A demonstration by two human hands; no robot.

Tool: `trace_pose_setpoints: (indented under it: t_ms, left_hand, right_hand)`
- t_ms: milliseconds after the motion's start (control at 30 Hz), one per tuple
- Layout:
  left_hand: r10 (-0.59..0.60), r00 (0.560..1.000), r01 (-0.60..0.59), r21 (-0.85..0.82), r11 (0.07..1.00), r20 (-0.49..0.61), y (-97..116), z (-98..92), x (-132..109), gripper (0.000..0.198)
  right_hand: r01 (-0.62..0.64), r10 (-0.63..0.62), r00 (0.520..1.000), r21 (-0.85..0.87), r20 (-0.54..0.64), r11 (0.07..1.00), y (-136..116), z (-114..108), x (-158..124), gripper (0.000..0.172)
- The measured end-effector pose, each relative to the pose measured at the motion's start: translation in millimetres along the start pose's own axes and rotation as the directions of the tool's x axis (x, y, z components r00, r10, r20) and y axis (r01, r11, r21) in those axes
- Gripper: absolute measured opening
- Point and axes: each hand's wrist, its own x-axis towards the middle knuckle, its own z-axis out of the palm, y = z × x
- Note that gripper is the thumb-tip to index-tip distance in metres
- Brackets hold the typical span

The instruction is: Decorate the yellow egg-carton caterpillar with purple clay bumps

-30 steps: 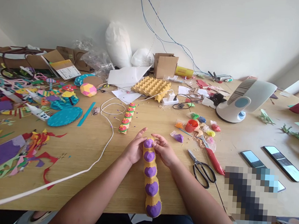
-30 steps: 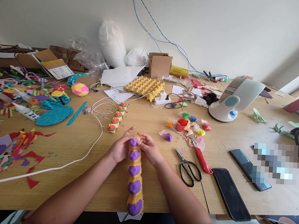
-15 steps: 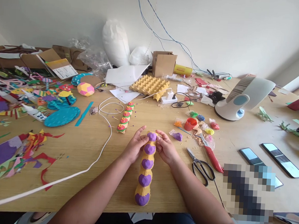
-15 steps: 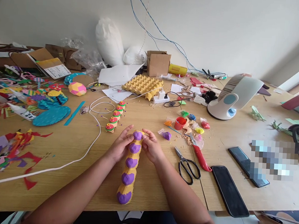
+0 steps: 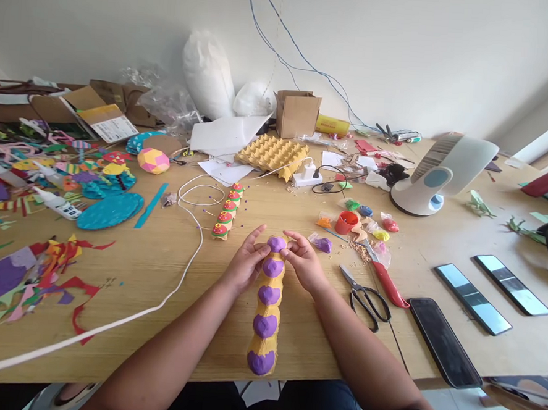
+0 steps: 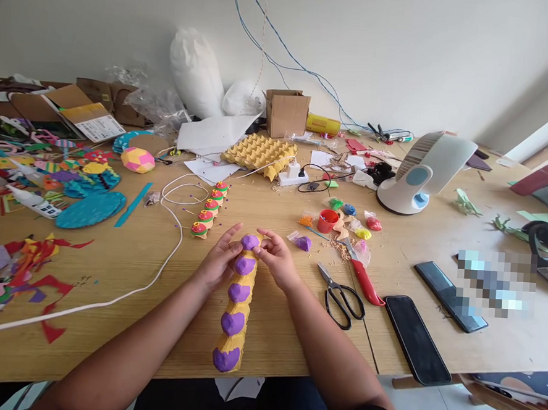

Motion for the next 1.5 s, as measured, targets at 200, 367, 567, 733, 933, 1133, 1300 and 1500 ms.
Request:
trace_pose_setpoints:
  t_ms: [200, 367, 567, 733, 933, 1133, 1300, 1500]
  left_hand:
    - [-0.004, 1.0, 0.004, 0.025, 1.0, -0.008, -1, -0.3, 1, 0.094]
    - [0.007, 1.0, -0.006, 0.025, 1.0, -0.027, 1, 2.5, 0, 0.095]
    - [0.028, 0.998, -0.023, 0.086, 0.996, -0.054, 1, 6.1, -2, 0.092]
    - [0.044, 0.997, -0.038, 0.107, 0.994, -0.058, 0, 6.1, 0, 0.095]
    - [0.061, 0.997, -0.055, 0.115, 0.992, -0.052, 0, 4.4, 2, 0.093]
    - [0.074, 0.996, -0.068, 0.131, 0.989, -0.043, 0, 5.1, 1, 0.087]
    - [0.077, 0.996, -0.071, 0.137, 0.988, -0.041, -1, 4.7, 2, 0.084]
    - [0.09, 0.996, -0.08, 0.251, 0.965, -0.027, -6, 1.0, 3, 0.067]
  right_hand:
    - [0.018, -0.017, 1.0, -0.046, 0.017, 0.999, -4, -2, 2, 0.043]
    - [0.024, -0.022, 0.999, -0.069, 0.024, 0.997, -5, -3, 2, 0.039]
    - [0.01, -0.009, 1.0, -0.06, 0.024, 0.998, -1, -2, 3, 0.04]
    - [0.045, -0.042, 0.998, -0.086, 0.036, 0.995, -2, -1, 4, 0.034]
    - [0.052, -0.048, 0.997, -0.087, 0.055, 0.995, -2, -3, 4, 0.038]
    - [0.048, -0.046, 0.999, -0.117, 0.022, 0.992, 4, -7, 7, 0.039]
    - [0.021, -0.021, 1.0, -0.115, 0.003, 0.993, 4, -8, 7, 0.038]
    - [-0.051, 0.051, 0.999, -0.004, -0.009, 0.999, 7, -7, 7, 0.039]
